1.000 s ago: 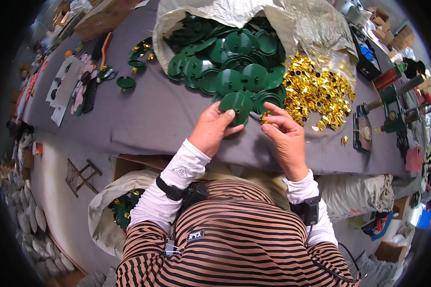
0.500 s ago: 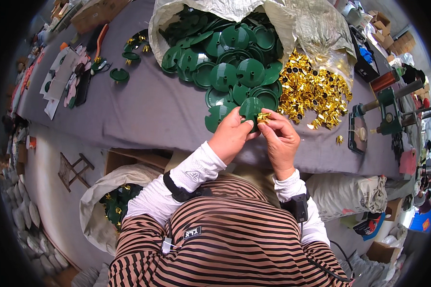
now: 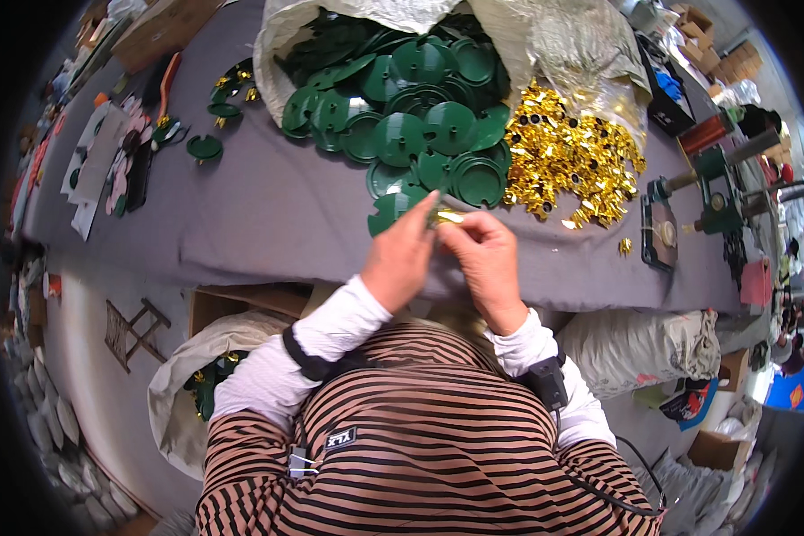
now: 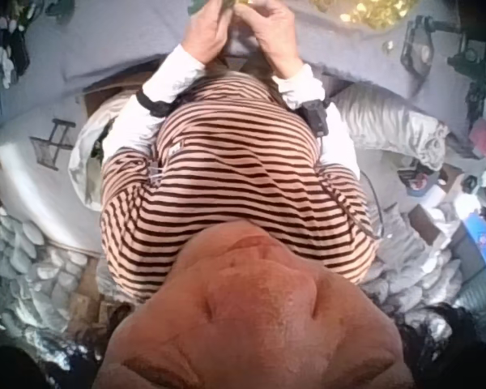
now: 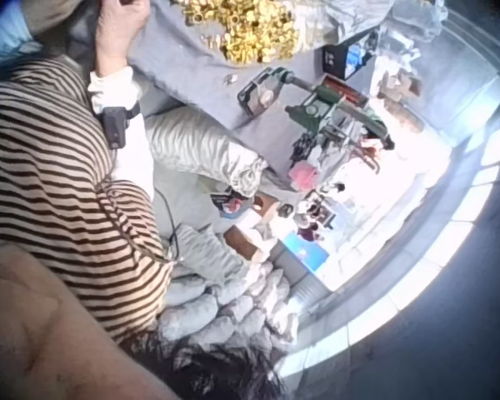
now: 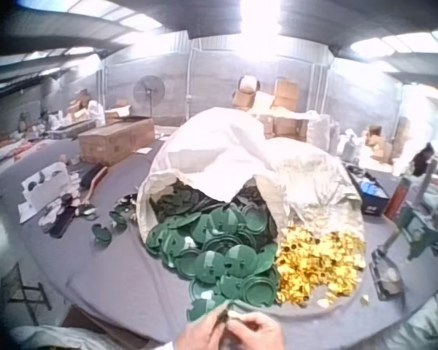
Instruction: The person assembles small gold metal ornaments onto green plastic bases by hand.
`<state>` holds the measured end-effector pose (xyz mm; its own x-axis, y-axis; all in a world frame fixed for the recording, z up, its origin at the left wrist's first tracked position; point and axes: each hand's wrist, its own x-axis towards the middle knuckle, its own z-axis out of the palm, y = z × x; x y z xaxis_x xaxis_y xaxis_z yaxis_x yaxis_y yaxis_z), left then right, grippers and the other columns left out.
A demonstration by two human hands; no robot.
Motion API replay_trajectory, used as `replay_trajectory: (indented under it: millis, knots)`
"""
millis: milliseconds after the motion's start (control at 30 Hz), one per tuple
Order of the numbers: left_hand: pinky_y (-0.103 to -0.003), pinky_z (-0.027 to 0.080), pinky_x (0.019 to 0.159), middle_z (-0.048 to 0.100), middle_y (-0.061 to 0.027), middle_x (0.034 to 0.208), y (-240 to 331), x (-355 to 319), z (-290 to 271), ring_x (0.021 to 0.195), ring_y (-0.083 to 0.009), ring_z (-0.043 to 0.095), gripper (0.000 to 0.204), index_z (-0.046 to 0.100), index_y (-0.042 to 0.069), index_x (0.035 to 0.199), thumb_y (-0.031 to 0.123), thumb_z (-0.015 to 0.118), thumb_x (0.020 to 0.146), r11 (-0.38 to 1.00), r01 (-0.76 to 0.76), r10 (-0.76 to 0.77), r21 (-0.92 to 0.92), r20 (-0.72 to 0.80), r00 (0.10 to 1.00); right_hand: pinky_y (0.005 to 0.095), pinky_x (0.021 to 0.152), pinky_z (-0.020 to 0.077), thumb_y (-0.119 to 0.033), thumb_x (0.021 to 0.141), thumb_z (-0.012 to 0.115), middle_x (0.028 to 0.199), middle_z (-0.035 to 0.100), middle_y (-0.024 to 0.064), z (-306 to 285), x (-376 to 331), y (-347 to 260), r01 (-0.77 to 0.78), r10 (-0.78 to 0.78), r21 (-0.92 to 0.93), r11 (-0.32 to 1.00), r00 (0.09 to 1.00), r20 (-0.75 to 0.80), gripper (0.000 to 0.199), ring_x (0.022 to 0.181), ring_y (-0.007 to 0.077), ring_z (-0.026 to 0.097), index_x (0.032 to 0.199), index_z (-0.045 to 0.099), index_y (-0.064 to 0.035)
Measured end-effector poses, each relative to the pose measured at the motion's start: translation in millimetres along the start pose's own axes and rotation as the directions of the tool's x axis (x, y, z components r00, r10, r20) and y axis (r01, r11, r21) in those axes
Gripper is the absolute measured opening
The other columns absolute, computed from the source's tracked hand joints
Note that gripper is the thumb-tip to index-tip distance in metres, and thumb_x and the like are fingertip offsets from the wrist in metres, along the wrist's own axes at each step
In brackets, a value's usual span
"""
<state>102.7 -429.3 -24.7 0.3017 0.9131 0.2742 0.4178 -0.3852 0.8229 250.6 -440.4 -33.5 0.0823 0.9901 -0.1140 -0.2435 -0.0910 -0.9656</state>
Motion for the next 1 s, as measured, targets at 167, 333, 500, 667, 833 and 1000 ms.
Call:
replay_trajectory:
  millis: [167, 333, 500, 667, 833, 1000]
  knots:
    - [-0.032, 0.051, 0.086, 0.062, -0.0075, 0.109, -42.0, 41.8, -102.8, 0.094, -0.0155, 0.061, 0.022, 0.053, 0.002, 0.114, 0.012, 0.051, 0.095, 0.773, 0.207, -0.351, -0.600, -0.132, 0.927, 0.0238, 0.068, 0.0490, -0.007, 0.075, 0.075, 0.092, 0.063, 0.0021, -39.3, 10.3, -18.0, 0.245, -0.340, -0.517, 0.820, 0.935, -0.097, 0.027, 0.080, 0.0104, 0.059, 0.100, 0.064, -0.0050]
    - [-0.033, 0.047, 0.091, 0.058, -0.0111, 0.116, -49.7, 90.1, -206.9, 0.106, -0.0191, 0.057, 0.038, 0.048, 0.000, 0.121, 0.017, 0.061, 0.090, 0.886, 0.049, -0.346, -0.460, -0.588, 0.731, 0.0359, 0.089, 0.0436, -0.007, 0.074, 0.070, 0.108, 0.056, 0.0136, -116.8, 31.2, -6.8, 0.117, -0.570, -0.913, 0.392, 0.809, -0.141, 0.038, 0.101, 0.0287, 0.053, 0.110, 0.060, -0.0056]
    - [-0.035, 0.044, 0.094, 0.057, -0.0143, 0.118, -39.2, 33.1, -112.0, 0.104, -0.0273, 0.058, 0.047, 0.055, 0.001, 0.115, 0.016, 0.074, 0.075, 0.995, 0.059, -0.046, 0.079, -0.157, 0.987, 0.0375, 0.089, 0.0431, -0.011, 0.072, 0.073, 0.099, 0.062, 0.0086, -121.8, 32.6, 2.1, 0.191, -0.630, -0.940, 0.283, 0.776, -0.032, 0.034, 0.099, 0.0278, 0.055, 0.105, 0.065, -0.0110]
    - [-0.034, 0.045, 0.093, 0.061, -0.0134, 0.113, -35.8, 3.0, -36.6, 0.108, -0.0267, 0.058, 0.049, 0.057, 0.003, 0.118, 0.012, 0.075, 0.073, 0.901, -0.070, 0.097, 0.429, -0.042, 0.994, 0.0362, 0.084, 0.0457, -0.009, 0.073, 0.074, 0.095, 0.065, 0.0080, -121.9, 33.4, -4.1, 0.136, -0.571, -0.947, 0.291, 0.819, -0.058, 0.035, 0.090, 0.0258, 0.058, 0.107, 0.064, -0.0098]
    - [-0.025, 0.051, 0.078, 0.067, -0.0082, 0.098, -20.2, 15.2, -37.9, 0.084, -0.0153, 0.063, 0.043, 0.056, -0.002, 0.114, 0.007, 0.074, 0.076, 0.933, 0.349, -0.353, -0.081, -0.033, 0.935, 0.0198, 0.077, 0.0442, -0.003, 0.085, 0.065, 0.096, 0.062, -0.0002, -119.8, 30.4, -7.8, 0.246, -0.350, -0.346, 0.905, 0.894, -0.280, 0.027, 0.086, 0.0047, 0.054, 0.112, 0.061, 0.0011]
    - [-0.024, 0.051, 0.078, 0.065, -0.0055, 0.102, -5.8, 31.8, -6.6, 0.087, -0.0105, 0.061, 0.033, 0.057, -0.002, 0.115, 0.000, 0.066, 0.082, 0.579, 0.371, -0.391, -0.726, 0.152, 0.908, 0.0195, 0.075, 0.0434, -0.003, 0.086, 0.065, 0.095, 0.059, -0.0021, -65.5, 14.3, -25.4, 0.301, -0.316, -0.155, 0.941, 0.946, -0.079, 0.029, 0.082, 0.0050, 0.052, 0.115, 0.061, -0.0011]
